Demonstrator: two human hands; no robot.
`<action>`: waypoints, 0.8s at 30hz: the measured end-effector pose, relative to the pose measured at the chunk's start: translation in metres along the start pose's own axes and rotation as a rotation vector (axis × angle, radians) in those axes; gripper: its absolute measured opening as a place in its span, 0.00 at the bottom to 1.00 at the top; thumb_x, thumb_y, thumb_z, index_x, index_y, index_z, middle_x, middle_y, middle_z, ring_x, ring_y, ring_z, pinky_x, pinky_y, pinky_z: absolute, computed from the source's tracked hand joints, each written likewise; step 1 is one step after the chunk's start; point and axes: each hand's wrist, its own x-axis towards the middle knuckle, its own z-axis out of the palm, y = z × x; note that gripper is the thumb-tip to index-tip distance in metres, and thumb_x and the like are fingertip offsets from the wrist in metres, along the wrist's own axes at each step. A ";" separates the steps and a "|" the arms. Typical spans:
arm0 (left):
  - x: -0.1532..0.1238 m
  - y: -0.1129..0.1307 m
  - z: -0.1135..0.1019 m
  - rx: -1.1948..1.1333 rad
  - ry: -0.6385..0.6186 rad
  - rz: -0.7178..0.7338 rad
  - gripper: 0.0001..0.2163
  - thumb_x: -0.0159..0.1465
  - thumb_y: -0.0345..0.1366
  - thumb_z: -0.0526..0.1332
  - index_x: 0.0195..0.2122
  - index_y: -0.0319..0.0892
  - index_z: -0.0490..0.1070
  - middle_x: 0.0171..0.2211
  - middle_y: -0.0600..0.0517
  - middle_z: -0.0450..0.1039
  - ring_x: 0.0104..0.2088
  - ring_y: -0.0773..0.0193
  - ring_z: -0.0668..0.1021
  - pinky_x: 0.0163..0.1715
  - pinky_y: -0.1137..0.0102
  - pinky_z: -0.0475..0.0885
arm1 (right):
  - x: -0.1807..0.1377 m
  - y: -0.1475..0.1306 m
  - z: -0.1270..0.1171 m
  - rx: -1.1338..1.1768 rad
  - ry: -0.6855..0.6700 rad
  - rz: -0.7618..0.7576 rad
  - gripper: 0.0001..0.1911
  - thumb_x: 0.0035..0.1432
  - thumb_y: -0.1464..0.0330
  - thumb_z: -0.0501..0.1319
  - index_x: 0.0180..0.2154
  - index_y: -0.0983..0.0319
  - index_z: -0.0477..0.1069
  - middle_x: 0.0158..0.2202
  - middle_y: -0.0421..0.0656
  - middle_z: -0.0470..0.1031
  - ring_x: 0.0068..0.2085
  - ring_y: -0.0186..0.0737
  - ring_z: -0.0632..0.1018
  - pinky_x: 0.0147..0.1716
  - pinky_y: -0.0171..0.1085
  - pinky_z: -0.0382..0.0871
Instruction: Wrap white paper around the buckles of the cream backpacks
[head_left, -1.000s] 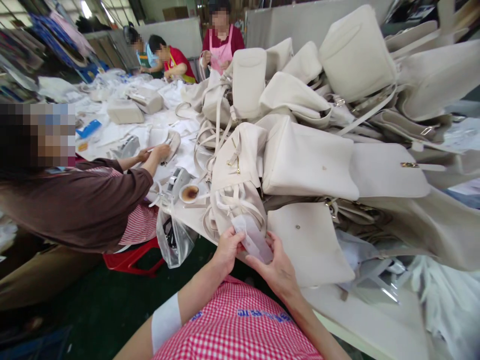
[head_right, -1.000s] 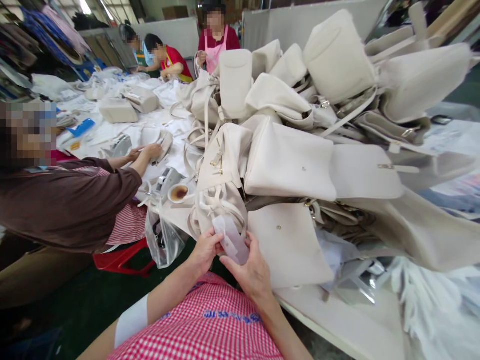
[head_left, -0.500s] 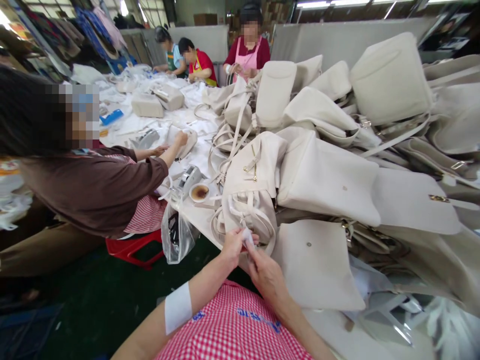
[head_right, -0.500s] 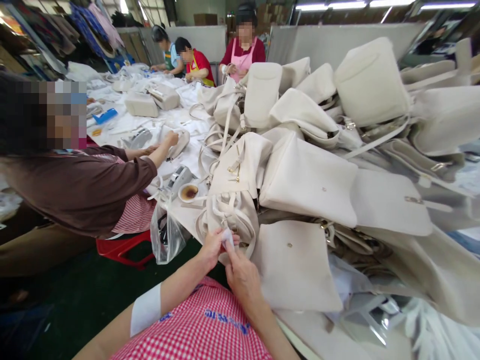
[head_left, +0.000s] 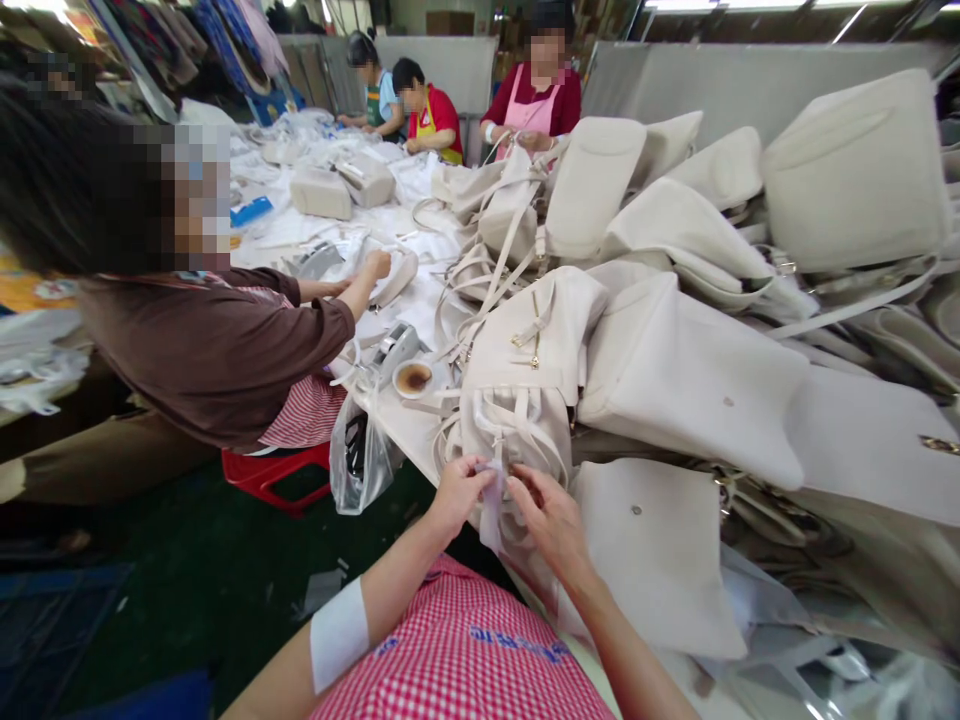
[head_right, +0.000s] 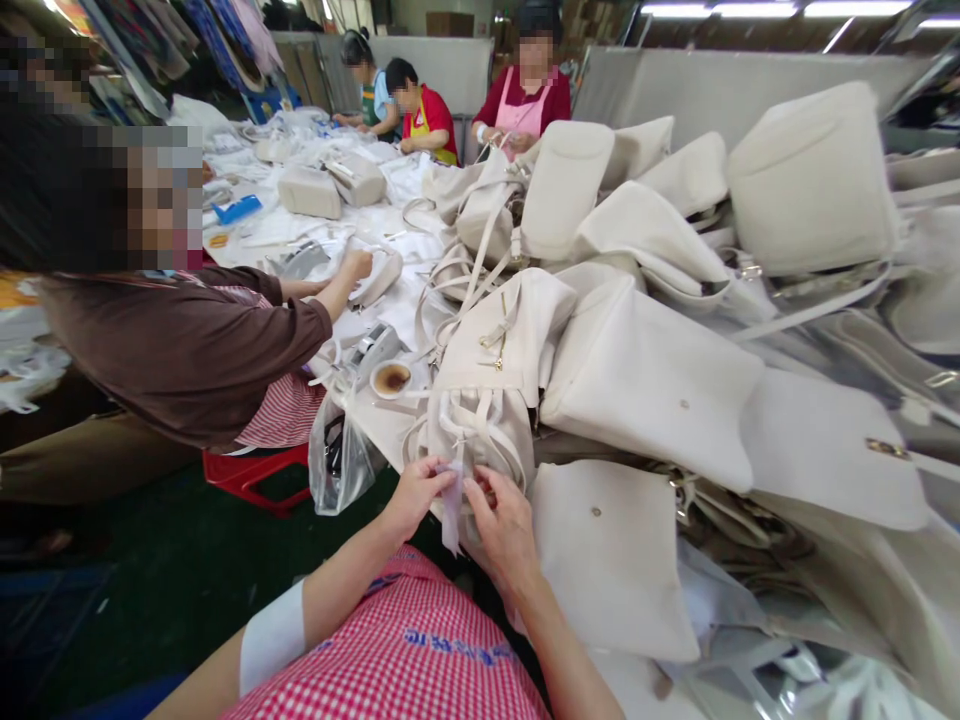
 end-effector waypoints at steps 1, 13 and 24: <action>0.000 0.001 -0.001 0.002 -0.001 0.003 0.08 0.48 0.36 0.70 0.26 0.39 0.75 0.22 0.55 0.73 0.24 0.69 0.72 0.28 0.73 0.66 | 0.009 -0.002 0.003 0.043 -0.016 0.031 0.21 0.56 0.53 0.61 0.41 0.61 0.79 0.38 0.48 0.81 0.36 0.45 0.78 0.38 0.40 0.73; -0.004 -0.007 0.007 0.051 0.206 0.165 0.06 0.55 0.38 0.64 0.27 0.40 0.74 0.24 0.55 0.72 0.25 0.68 0.72 0.27 0.74 0.66 | 0.024 -0.007 0.034 0.493 -0.121 0.277 0.20 0.46 0.51 0.67 0.30 0.61 0.72 0.23 0.38 0.70 0.24 0.33 0.67 0.21 0.32 0.60; 0.012 -0.015 0.010 -0.140 0.269 0.003 0.16 0.42 0.36 0.71 0.33 0.39 0.75 0.23 0.58 0.75 0.22 0.71 0.73 0.25 0.77 0.69 | 0.013 -0.011 -0.015 0.426 -0.170 0.205 0.08 0.50 0.62 0.68 0.29 0.59 0.73 0.21 0.35 0.72 0.24 0.32 0.73 0.23 0.30 0.65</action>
